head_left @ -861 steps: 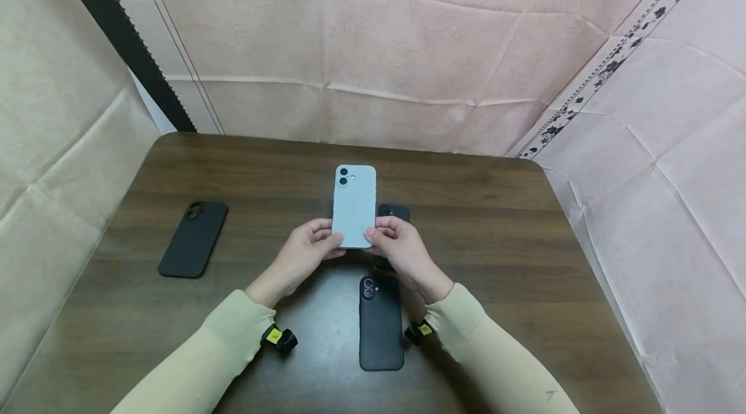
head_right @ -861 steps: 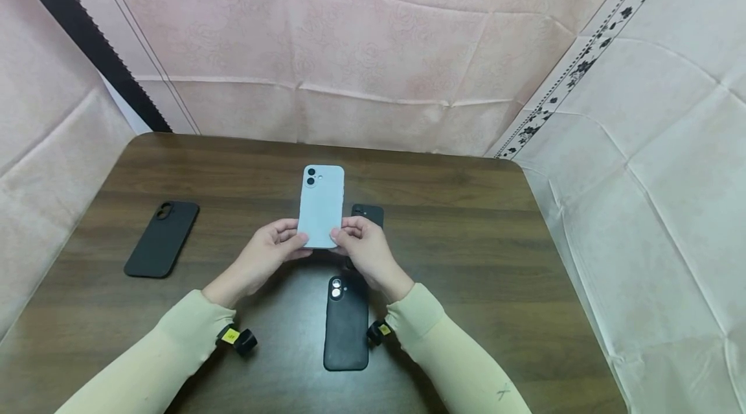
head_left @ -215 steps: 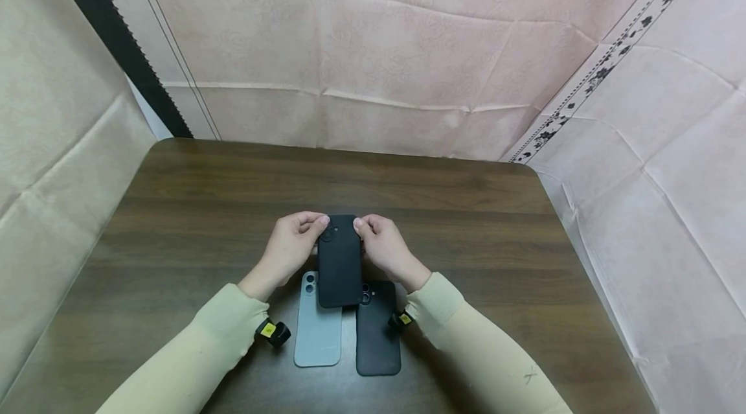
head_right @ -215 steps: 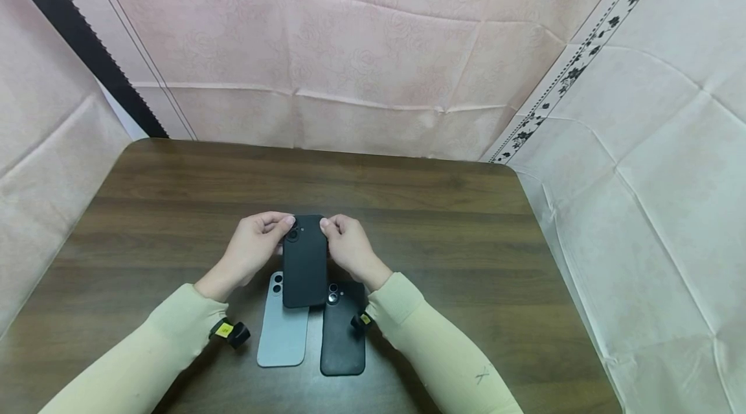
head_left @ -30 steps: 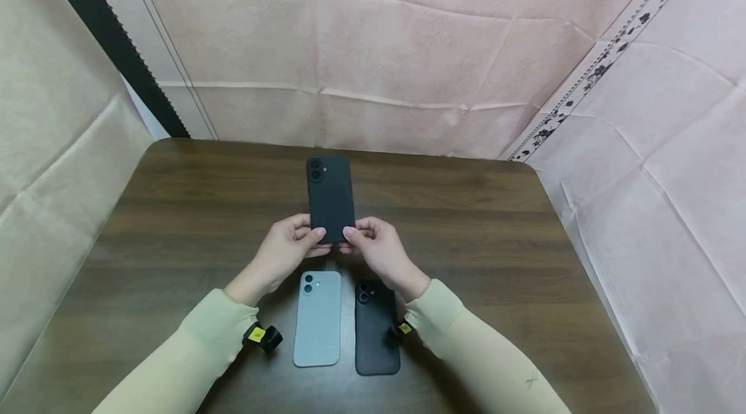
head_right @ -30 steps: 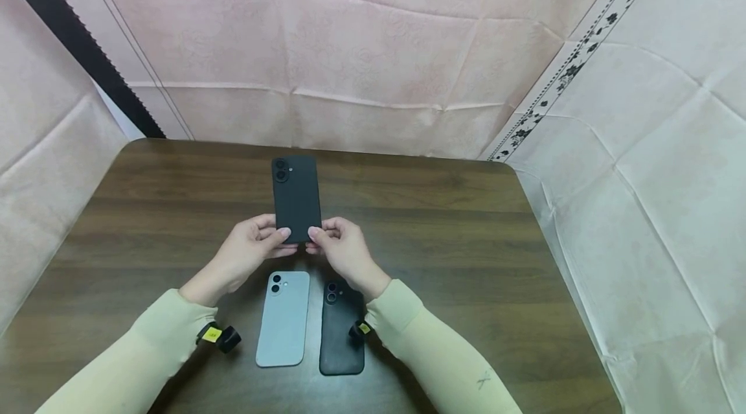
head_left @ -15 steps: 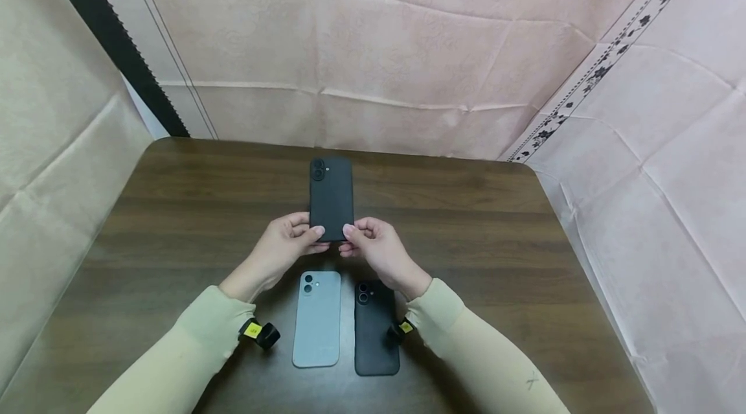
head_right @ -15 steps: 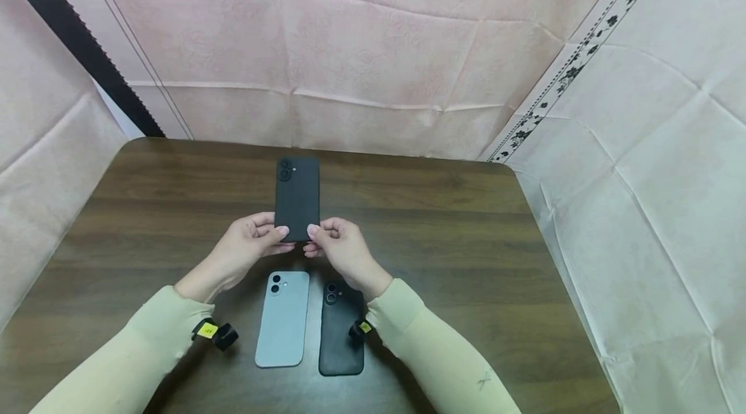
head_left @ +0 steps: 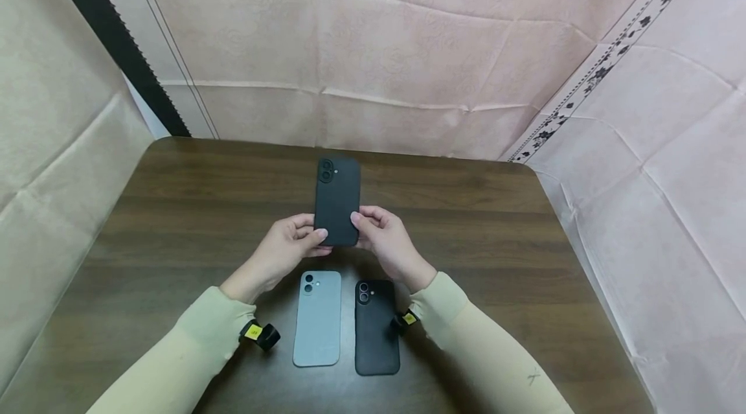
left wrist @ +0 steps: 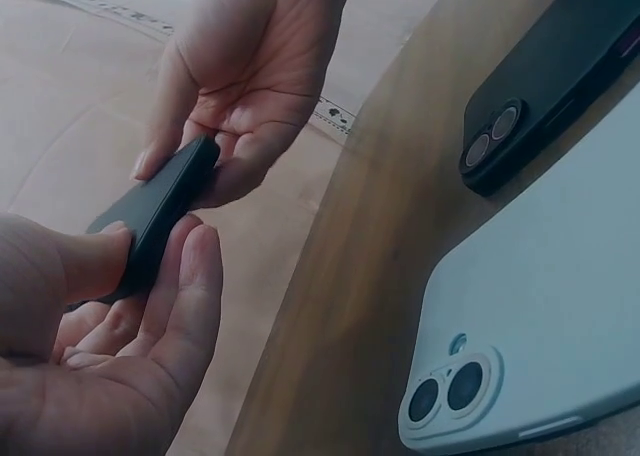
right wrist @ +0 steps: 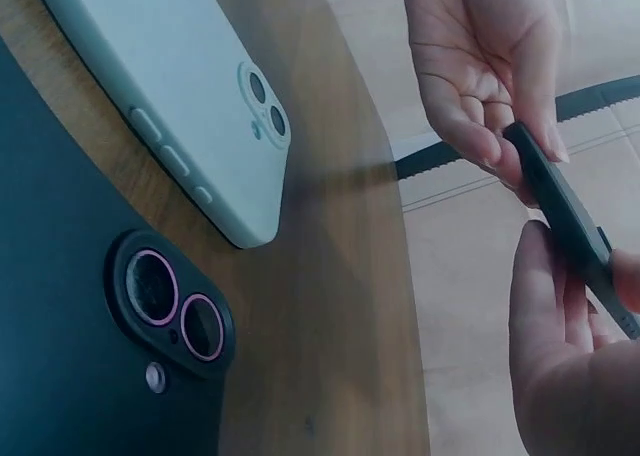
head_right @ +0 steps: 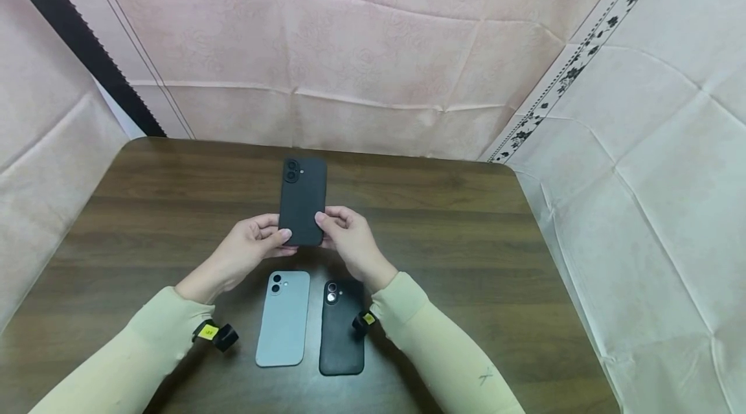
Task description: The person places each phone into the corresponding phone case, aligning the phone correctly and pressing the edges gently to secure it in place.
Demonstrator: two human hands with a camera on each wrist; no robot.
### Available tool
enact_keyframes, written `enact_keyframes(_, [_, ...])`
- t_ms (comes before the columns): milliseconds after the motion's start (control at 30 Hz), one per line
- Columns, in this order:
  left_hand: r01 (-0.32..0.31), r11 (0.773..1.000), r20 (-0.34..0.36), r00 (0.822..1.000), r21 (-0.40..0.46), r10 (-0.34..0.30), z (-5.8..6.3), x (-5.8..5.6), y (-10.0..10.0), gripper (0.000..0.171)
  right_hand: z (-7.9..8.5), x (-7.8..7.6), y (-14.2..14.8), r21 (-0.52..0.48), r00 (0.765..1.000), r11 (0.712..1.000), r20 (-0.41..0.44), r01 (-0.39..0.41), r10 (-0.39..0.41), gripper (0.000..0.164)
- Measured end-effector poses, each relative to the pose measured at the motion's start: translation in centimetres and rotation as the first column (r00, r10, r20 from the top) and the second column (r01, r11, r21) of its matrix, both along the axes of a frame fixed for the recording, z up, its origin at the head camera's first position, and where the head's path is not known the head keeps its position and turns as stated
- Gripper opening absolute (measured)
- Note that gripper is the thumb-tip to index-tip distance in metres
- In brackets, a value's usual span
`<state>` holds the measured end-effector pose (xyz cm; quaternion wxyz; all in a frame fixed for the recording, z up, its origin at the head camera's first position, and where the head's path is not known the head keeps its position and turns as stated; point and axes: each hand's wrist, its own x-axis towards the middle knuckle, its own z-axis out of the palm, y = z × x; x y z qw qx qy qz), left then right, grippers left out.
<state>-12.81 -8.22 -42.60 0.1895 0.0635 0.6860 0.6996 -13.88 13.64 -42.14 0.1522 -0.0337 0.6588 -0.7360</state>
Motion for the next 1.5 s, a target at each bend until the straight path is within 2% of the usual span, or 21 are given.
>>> enact_keyframes(267, [0.030, 0.999, -0.020, 0.999, -0.018, -0.030, -0.4, 0.0, 0.0, 0.038, 0.2, -0.2, 0.5, -0.005, 0.998, 0.999, 0.023, -0.052, 0.052, 0.032])
enact_keyframes(400, [0.050, 0.999, -0.013, 0.999, -0.005, -0.050, -0.6, 0.1, 0.1, 0.034, 0.4, -0.2, 0.6, 0.024, 0.998, 0.998, 0.040, -0.057, 0.056, 0.026])
enact_keyframes(533, [0.051, 0.999, -0.023, 0.998, -0.013, -0.051, -0.6, 0.1, 0.1, 0.031, 0.4, -0.1, 0.5, 0.001, 0.997, 0.998, 0.048, -0.058, 0.058, 0.019])
enact_keyframes(633, [0.014, 0.998, -0.049, 0.999, -0.060, -0.017, -0.4, -0.2, 0.1, 0.032, 0.3, 0.0, 0.4, -0.030, 0.997, 0.998, 0.045, -0.057, 0.058, 0.017])
enact_keyframes(767, [-0.082, 0.991, -0.077, 0.994, -0.106, 0.074, 0.1, -0.6, -0.2, 0.036, 0.1, 0.2, 0.2, -0.033, 0.995, 0.995, 0.050, -0.089, 0.090, 0.018])
enact_keyframes(833, [-0.121, 0.986, -0.077, 0.991, -0.111, 0.113, 0.3, -0.7, -0.4, 0.037, 0.1, 0.3, 0.1, -0.019, 0.992, 0.993, 0.054, -0.114, 0.115, 0.019])
enact_keyframes(933, [-0.141, 0.983, -0.056, 0.989, -0.116, 0.135, 0.5, -0.8, -0.6, 0.040, 0.1, 0.4, -0.1, 0.017, 0.991, 0.991, 0.047, -0.129, 0.128, 0.026])
enact_keyframes(1100, [-0.134, 0.983, -0.020, 0.991, -0.122, 0.132, 0.6, -0.5, -0.5, 0.041, 0.1, 0.3, -0.3, 0.053, 0.996, 0.995, 0.034, -0.086, 0.084, 0.037])
enact_keyframes(1267, [-0.111, 0.987, -0.015, 0.994, -0.118, 0.110, 0.6, -0.3, -0.3, 0.038, 0.1, 0.2, -0.3, 0.041, 0.998, 0.998, 0.006, -0.056, 0.055, 0.030])
enact_keyframes(1500, [-0.066, 0.995, -0.010, 0.998, -0.079, 0.066, 0.4, -0.1, -0.2, 0.034, -0.1, 0.1, -0.5, 0.079, 0.999, 0.996, -0.010, -0.046, 0.046, 0.027])
